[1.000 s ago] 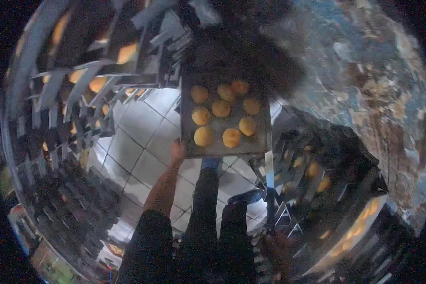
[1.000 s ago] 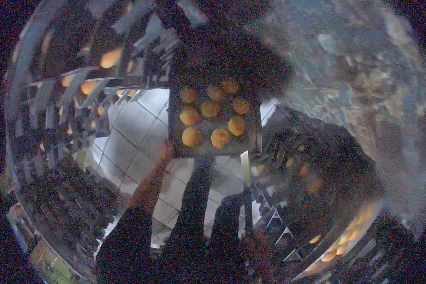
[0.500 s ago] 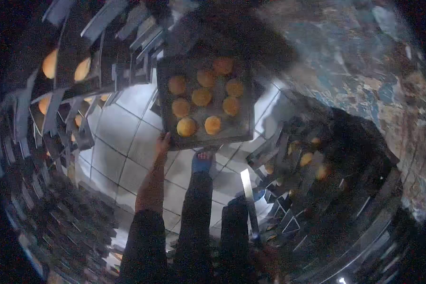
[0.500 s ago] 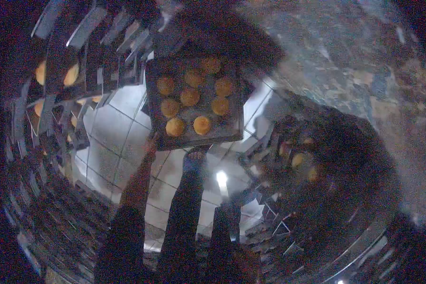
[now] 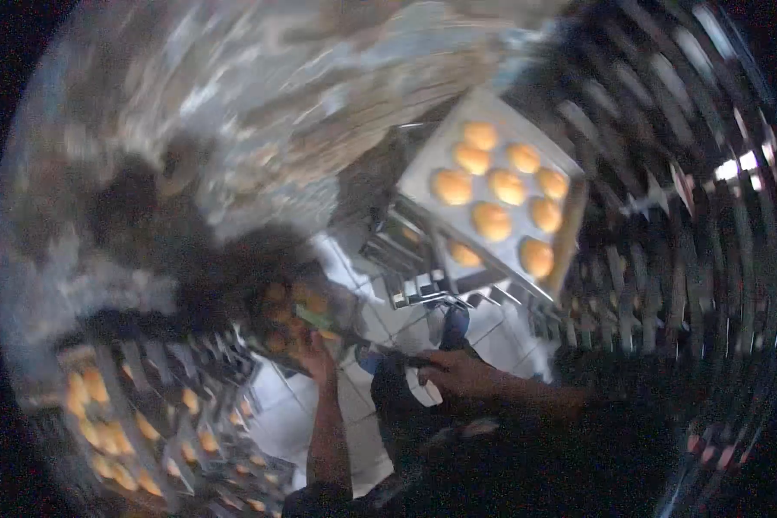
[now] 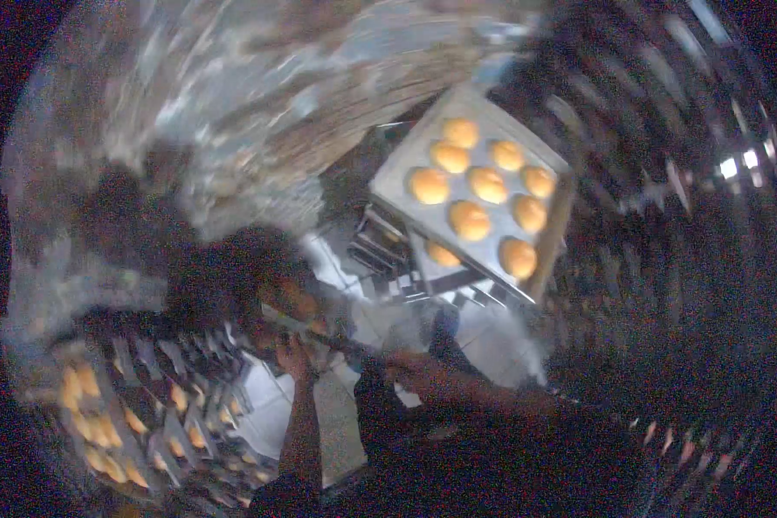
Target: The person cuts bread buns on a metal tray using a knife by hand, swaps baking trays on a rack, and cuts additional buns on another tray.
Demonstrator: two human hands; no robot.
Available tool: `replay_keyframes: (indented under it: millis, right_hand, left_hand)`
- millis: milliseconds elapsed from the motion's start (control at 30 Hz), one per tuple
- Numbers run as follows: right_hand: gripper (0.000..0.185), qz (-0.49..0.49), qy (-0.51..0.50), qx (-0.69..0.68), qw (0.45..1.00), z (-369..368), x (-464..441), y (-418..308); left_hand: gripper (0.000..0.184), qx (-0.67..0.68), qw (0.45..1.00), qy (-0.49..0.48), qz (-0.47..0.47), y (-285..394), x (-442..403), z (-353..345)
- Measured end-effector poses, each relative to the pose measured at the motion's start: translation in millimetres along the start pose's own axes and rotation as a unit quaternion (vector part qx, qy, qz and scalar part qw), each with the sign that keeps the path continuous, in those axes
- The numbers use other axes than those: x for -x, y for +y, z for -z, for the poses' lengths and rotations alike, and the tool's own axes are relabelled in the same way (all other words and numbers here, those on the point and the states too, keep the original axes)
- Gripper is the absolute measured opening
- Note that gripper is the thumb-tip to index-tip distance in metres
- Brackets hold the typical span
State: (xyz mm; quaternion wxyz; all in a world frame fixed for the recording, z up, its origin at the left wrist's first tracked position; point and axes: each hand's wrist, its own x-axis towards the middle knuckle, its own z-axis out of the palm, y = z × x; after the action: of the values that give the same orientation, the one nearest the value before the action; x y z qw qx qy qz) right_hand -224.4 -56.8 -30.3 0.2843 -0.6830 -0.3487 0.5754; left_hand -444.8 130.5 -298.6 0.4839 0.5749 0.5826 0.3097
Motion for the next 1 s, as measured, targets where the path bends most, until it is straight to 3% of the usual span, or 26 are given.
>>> replay_keyframes:
  millis: [33,100,167,200,233,267,300,333,433,467,567,733,800,867,933,967,1000]
  right_hand:
    - [0.035,0.011,0.022,-0.019,1.0,16,16,4]
    - [0.034,0.117,0.132,0.049,0.983,38,50,28]
    - [0.033,0.149,0.225,0.002,0.963,59,75,80]
    - [0.033,0.161,0.265,-0.016,0.951,72,96,90]
    - [0.033,0.174,0.303,-0.033,0.936,85,116,101]
    - [0.032,0.12,0.328,-0.085,0.933,95,131,97]
    - [0.031,0.071,0.349,-0.137,0.924,110,150,97]
    - [0.031,0.075,0.355,-0.144,0.921,122,169,104]
    - [0.027,0.119,0.449,-0.203,0.862,148,207,132]
    - [0.027,0.12,0.451,-0.208,0.86,155,218,143]
    - [0.036,0.092,0.482,-0.309,0.814,173,252,164]
    - [0.033,0.081,0.522,-0.329,0.783,185,254,189]
    - [0.031,0.087,0.517,-0.296,0.798,194,243,188]
    - [0.028,0.106,0.523,-0.3,0.791,200,222,176]
    - [0.025,0.111,0.487,-0.351,0.792,207,197,160]
    - [0.022,0.156,0.491,-0.354,0.78,208,178,157]
    - [0.022,0.147,0.473,-0.357,0.792,211,172,140]
  left_hand:
    - [0.043,0.118,0.984,-0.017,-0.134,63,4,-17]
    - [0.041,0.073,0.98,-0.089,-0.161,161,7,-51]
    - [0.035,-0.027,0.964,-0.195,-0.176,279,40,-97]
    - [0.031,0.058,0.934,-0.275,-0.219,302,49,-137]
    - [0.025,-0.022,0.933,-0.286,-0.219,311,57,-181]
    - [0.019,0.034,0.9,-0.361,-0.243,320,65,-220]
    - [0.014,-0.027,0.879,-0.428,-0.21,319,69,-269]
    - [0.023,-0.058,0.812,-0.45,-0.367,294,65,-329]
    - [0.053,-0.239,0.732,-0.475,-0.426,315,112,-411]
    - [0.06,-0.324,0.707,-0.456,-0.432,323,126,-422]
    - [0.073,-0.342,0.711,-0.423,-0.445,306,147,-437]
    - [0.082,-0.376,0.645,-0.478,-0.462,332,160,-408]
    - [0.083,-0.366,0.65,-0.545,-0.383,342,162,-391]
    - [0.078,-0.353,0.642,-0.559,-0.388,343,155,-385]
    - [0.063,-0.227,0.791,-0.531,-0.2,359,155,-376]
    - [0.053,-0.086,0.84,-0.533,-0.051,347,139,-389]
    - [0.053,-0.08,0.841,-0.532,-0.057,349,128,-394]
